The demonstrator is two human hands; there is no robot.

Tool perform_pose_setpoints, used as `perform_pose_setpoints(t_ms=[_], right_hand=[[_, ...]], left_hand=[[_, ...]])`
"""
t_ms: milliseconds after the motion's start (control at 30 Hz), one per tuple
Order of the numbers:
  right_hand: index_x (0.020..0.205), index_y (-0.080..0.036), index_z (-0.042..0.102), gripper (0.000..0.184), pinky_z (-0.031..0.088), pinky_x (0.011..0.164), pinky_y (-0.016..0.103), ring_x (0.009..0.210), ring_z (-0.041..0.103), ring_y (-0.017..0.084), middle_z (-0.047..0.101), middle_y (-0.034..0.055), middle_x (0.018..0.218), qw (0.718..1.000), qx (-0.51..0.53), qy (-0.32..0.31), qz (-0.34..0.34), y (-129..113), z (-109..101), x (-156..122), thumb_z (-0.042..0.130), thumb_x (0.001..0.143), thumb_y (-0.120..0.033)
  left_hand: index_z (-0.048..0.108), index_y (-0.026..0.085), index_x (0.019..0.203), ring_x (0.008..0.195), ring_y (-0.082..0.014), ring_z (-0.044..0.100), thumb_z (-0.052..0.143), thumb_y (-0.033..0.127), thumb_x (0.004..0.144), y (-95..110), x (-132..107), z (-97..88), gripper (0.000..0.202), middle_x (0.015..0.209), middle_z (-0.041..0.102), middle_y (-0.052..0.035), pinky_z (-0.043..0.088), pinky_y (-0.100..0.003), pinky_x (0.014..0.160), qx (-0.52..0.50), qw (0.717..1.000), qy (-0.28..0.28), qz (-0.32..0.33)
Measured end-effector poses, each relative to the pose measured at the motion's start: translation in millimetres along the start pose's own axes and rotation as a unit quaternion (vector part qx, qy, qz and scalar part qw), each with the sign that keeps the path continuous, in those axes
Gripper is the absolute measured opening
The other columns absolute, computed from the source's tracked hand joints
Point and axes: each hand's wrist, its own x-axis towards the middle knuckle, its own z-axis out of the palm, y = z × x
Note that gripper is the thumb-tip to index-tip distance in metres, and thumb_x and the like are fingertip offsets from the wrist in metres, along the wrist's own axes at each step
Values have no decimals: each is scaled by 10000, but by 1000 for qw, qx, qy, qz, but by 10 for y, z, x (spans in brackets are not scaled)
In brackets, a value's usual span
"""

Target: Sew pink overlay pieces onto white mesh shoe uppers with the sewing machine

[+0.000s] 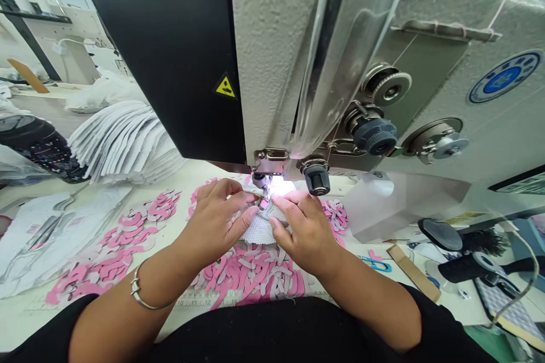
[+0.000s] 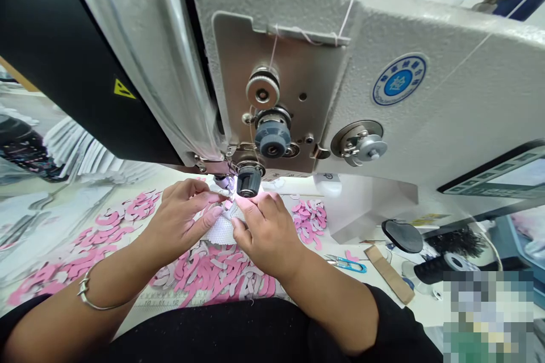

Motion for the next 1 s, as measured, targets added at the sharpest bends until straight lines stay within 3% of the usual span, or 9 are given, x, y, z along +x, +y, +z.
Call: perform_pose_setpoints(t_ms=[133,267,433,500,600,667,733,867,1000], right_hand=[[1250,-142,617,347,513,946,439,1038,569,256,641,114,1070,1000,-8,-7,4,11,-23,16,575,934,-281],[1243,-170,642,335,506,962,432,1031,583,251,656,101,1062,999,-6,-35,20,62,-64,50,552,953,-313],[1226,-204,641,290,491,989,428,1093,590,244,654,96,1130,998,23,-52,28,156,-118,63,517,975,-281],[1224,-219,626,280,478,1006,419,1135,575,239,638,89,1186,999,32,-16,38,212,-134,47,522,971,-281],[1205,-229,622,278,467,986,412,1133,569,246,634,86,1179,995,6,13,101,399,-162,21,516,964,-318],[1186,-236,630,281,466,933,401,1087,577,252,643,86,1136,980,-38,-48,192,617,-182,-2,478,966,-323],[1194,-252,626,305,456,854,355,1034,585,236,643,81,1136,924,-87,-198,317,878,-189,-47,412,982,-297],[1025,-222,699,216,402,699,308,876,601,220,657,89,1036,873,-91,-319,357,1295,-100,-217,525,922,-297],[1018,-221,706,216,364,694,278,898,587,196,625,74,1060,851,-80,-388,345,1410,69,-343,662,856,-357]], left_hand=[[704,277,1103,1070,-286,496,483,448,946,2,28,-91,320,1096,534,-79,349,-519,973,-15,999,-32,-20],[670,225,945,1007,-265,528,478,493,928,45,131,-274,330,1006,579,-63,412,-434,879,-87,992,-83,-48],[623,222,852,600,-163,517,591,541,838,149,219,-400,322,676,568,21,385,-285,543,-216,927,-223,-213],[650,225,877,537,-151,502,627,557,806,180,200,-344,340,641,565,25,351,-260,467,-288,890,-209,-284],[689,209,954,587,-169,572,686,537,765,203,152,-197,379,750,662,-19,404,-266,490,-392,852,-117,-327],[692,196,967,624,-178,601,710,513,752,213,129,-111,383,803,692,-40,449,-283,544,-448,824,-78,-337],[676,193,925,622,-176,602,715,499,752,232,122,-59,354,768,683,-31,469,-293,569,-483,802,-68,-345],[625,202,876,679,-204,637,708,466,759,305,141,-38,300,751,685,-33,498,-324,609,-510,786,-55,-346],[618,209,898,766,-239,669,681,438,782,379,156,-38,264,780,700,-54,526,-369,669,-522,777,-48,-349]])
